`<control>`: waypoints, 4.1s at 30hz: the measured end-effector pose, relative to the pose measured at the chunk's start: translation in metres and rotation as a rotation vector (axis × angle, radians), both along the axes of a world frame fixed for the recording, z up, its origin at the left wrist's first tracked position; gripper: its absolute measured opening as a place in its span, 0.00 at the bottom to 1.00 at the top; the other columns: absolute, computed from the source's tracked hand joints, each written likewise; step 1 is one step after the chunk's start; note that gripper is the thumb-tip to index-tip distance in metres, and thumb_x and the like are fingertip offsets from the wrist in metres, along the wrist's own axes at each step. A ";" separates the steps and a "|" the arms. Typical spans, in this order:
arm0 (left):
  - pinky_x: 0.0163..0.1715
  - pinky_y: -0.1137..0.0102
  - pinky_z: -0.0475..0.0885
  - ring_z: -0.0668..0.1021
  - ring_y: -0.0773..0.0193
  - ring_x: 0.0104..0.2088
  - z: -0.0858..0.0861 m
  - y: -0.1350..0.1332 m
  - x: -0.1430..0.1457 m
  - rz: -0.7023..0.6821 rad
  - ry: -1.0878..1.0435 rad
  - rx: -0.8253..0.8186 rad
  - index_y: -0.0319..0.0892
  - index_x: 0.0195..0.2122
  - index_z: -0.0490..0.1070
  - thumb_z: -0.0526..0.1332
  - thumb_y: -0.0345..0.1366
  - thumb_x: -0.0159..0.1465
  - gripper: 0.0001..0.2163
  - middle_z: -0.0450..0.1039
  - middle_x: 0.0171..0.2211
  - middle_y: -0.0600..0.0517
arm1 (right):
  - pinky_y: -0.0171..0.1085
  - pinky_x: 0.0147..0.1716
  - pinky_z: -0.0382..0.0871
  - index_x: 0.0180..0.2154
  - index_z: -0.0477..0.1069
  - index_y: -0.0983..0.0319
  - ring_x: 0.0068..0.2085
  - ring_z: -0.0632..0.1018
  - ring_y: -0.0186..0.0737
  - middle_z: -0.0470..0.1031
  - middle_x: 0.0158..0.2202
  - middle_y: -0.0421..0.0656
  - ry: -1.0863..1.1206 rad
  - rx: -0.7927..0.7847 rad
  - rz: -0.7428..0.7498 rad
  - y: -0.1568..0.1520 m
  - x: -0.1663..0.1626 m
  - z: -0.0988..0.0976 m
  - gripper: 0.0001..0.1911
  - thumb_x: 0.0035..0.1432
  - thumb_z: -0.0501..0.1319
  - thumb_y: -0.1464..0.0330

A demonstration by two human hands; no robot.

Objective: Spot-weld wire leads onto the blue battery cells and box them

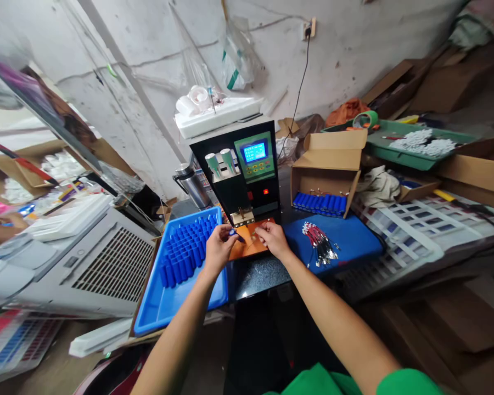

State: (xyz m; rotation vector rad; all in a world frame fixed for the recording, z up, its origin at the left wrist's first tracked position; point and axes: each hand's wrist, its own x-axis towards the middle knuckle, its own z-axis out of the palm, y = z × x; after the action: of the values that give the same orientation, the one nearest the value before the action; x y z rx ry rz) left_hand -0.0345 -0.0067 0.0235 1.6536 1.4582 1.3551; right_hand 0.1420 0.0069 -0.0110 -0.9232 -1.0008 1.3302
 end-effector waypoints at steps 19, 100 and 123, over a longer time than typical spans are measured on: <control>0.36 0.67 0.73 0.78 0.60 0.33 -0.014 0.010 0.037 -0.198 0.082 -0.089 0.41 0.35 0.75 0.62 0.39 0.57 0.09 0.79 0.31 0.51 | 0.29 0.15 0.52 0.27 0.67 0.62 0.17 0.61 0.28 0.63 0.16 0.34 0.101 -0.021 -0.051 0.007 -0.002 -0.005 0.16 0.44 0.65 0.57; 0.34 0.71 0.69 0.76 0.64 0.31 -0.021 -0.010 0.010 -0.175 0.439 -0.106 0.41 0.30 0.74 0.58 0.38 0.60 0.08 0.76 0.28 0.52 | 0.30 0.17 0.58 0.23 0.67 0.62 0.17 0.65 0.30 0.66 0.17 0.36 0.050 0.015 0.004 0.016 0.003 -0.006 0.18 0.48 0.65 0.54; 0.49 0.64 0.71 0.75 0.59 0.47 -0.018 -0.015 0.014 -0.181 0.498 0.179 0.43 0.40 0.72 0.58 0.36 0.63 0.07 0.71 0.44 0.47 | 0.31 0.23 0.60 0.25 0.69 0.62 0.21 0.67 0.32 0.68 0.20 0.37 -0.082 0.168 0.005 0.005 0.004 -0.009 0.11 0.49 0.63 0.61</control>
State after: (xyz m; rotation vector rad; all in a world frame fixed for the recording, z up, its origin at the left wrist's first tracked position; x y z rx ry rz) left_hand -0.0207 -0.0220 0.0054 2.2994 1.4285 1.0414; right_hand 0.1456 0.0120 -0.0200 -0.8529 -1.1602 1.2006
